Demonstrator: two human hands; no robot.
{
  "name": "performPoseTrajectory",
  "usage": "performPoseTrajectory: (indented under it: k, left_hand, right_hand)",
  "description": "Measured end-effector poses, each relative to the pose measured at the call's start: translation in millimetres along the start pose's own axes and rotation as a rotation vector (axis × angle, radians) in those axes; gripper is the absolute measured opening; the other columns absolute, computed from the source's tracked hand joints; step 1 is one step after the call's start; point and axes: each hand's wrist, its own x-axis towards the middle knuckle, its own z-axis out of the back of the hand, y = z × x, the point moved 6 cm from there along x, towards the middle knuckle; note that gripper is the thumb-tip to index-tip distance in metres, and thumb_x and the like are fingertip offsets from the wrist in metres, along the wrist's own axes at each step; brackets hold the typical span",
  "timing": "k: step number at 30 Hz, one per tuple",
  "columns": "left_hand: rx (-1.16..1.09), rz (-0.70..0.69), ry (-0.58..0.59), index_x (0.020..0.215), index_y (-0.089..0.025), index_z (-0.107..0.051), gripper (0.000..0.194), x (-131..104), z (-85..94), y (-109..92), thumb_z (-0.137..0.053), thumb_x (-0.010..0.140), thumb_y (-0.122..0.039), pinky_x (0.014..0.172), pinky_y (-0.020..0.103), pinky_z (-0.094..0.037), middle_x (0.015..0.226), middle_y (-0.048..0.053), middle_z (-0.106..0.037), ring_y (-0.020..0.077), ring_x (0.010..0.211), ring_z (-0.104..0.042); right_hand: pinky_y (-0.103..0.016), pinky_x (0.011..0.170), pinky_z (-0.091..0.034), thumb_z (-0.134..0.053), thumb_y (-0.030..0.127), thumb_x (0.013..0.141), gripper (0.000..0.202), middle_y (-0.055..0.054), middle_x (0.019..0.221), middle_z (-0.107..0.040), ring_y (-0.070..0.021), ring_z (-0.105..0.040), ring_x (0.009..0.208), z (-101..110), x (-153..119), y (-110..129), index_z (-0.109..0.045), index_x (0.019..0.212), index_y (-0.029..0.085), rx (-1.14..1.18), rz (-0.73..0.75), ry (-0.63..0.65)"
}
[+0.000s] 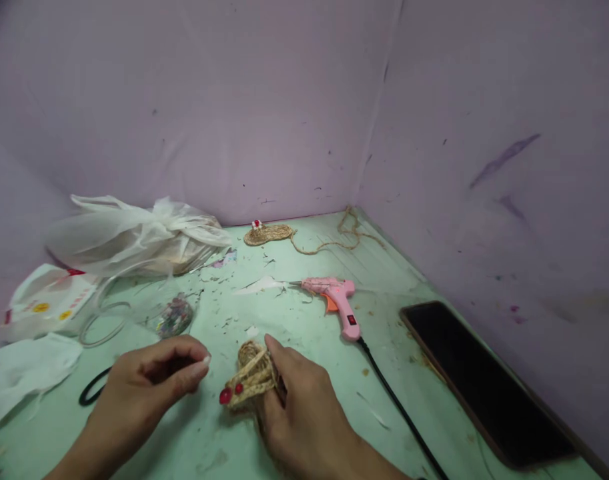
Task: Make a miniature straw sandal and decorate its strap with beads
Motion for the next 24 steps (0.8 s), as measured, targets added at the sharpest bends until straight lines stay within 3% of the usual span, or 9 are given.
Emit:
performPoseTrajectory:
  k: [4,8,11,18,24]
  left_hand:
    - [0.292,-0.289,0.057,0.064,-0.021,-0.065,0.011,-12,-0.9,-35,-0.063,0.075,-0.021,0.051,0.018,-0.041,0.059,-0.001,-0.062,0.0118,0.053,-0.056]
    - [0.405,-0.477,0.069,0.073,-0.020,-0.065,0.009,-28,-10.1,-47,-0.060,0.077,-0.014,0.051,0.019,-0.042,0.060,0.001,-0.062,0.0122,0.053,-0.057]
    - [0.455,-0.508,0.065,0.074,-0.018,-0.067,0.011,-33,-14.9,-46,-0.058,0.077,-0.012,0.051,0.020,-0.042,0.060,0.003,-0.062,0.0140,0.054,-0.059]
    - [0.402,-0.401,0.078,0.067,-0.019,-0.067,0.010,-29,-16.3,-39,-0.061,0.074,-0.014,0.048,0.022,-0.039,0.057,0.003,-0.060,0.0145,0.050,-0.056]
    - [0.491,-0.508,0.106,0.076,-0.019,-0.061,0.015,-33,-21.7,-39,-0.050,0.082,-0.011,0.050,0.022,-0.041,0.064,0.001,-0.059,0.0139,0.056,-0.056]
  right_hand:
    - [-0.035,0.070,-0.055,-0.046,0.007,0.073,0.054,-0.012,0.092,-0.066,-0.0220,-0.064,0.081,1,-6,8,-0.046,0.126,0.012,-0.169,0.160,-0.092]
    - [-0.034,0.062,-0.055,-0.044,0.005,0.073,0.055,-0.012,0.083,-0.065,-0.0223,-0.064,0.075,0,-9,12,-0.044,0.127,0.010,-0.273,0.229,-0.122]
    - [-0.034,0.060,-0.055,-0.042,0.004,0.074,0.054,-0.012,0.082,-0.065,-0.0222,-0.063,0.073,0,-10,15,-0.044,0.127,0.010,-0.290,0.242,-0.120]
    - [-0.038,0.062,-0.056,-0.038,0.003,0.074,0.052,-0.014,0.084,-0.065,-0.0233,-0.063,0.073,-2,-8,19,-0.043,0.126,0.007,-0.291,0.257,-0.096]
    - [-0.038,0.063,-0.057,-0.038,0.002,0.075,0.053,-0.014,0.085,-0.066,-0.0228,-0.064,0.074,-1,-9,17,-0.041,0.127,0.008,-0.297,0.290,-0.117]
